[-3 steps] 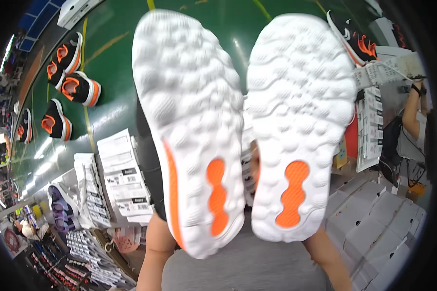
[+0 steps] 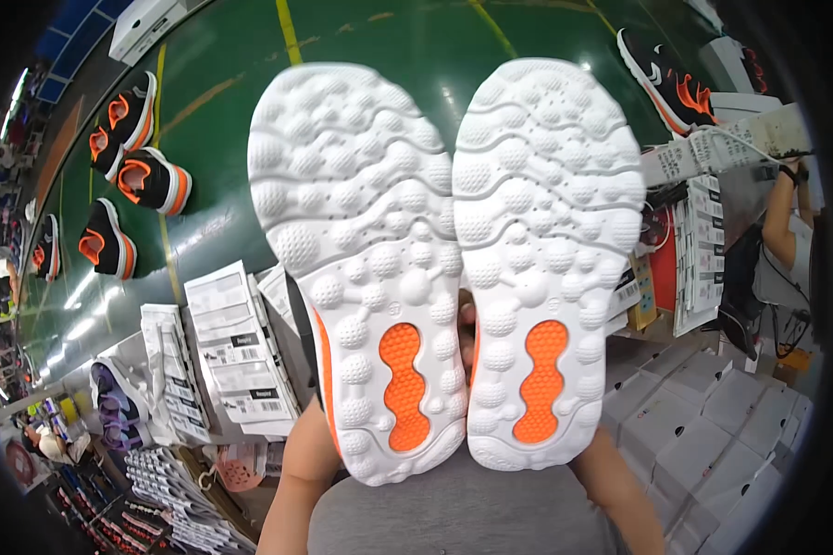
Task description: Inspecting pairs of sneakers and matching them with production labels on a factory line.
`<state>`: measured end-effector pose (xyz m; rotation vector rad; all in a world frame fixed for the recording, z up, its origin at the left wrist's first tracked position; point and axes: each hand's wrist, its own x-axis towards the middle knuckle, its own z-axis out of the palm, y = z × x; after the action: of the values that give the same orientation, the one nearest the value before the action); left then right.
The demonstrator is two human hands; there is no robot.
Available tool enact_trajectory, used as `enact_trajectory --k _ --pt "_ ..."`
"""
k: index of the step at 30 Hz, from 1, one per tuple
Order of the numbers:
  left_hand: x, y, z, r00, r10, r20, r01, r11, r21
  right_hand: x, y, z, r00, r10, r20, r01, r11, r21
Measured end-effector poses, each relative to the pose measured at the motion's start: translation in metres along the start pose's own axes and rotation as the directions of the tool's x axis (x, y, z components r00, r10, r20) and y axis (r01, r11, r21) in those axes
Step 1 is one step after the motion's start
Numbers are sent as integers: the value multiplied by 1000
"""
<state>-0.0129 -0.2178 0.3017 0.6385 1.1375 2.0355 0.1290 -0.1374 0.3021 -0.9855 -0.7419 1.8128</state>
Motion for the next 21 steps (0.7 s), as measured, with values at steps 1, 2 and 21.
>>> enact_trajectory --k 1,2,21 --pt "2 -9 3 1000 -27 4 27 999 -42 12 -1 -1 1000 11 3 -11 1000 -13" --pt "-1 -13 2 999 -44 -12 43 997 -69 13 1 -1 999 41 25 -40 999 -24" --pt "149 -50 -109 980 -39 -197 137 846 515 176 42 33 875 -196 444 484 397 -780"
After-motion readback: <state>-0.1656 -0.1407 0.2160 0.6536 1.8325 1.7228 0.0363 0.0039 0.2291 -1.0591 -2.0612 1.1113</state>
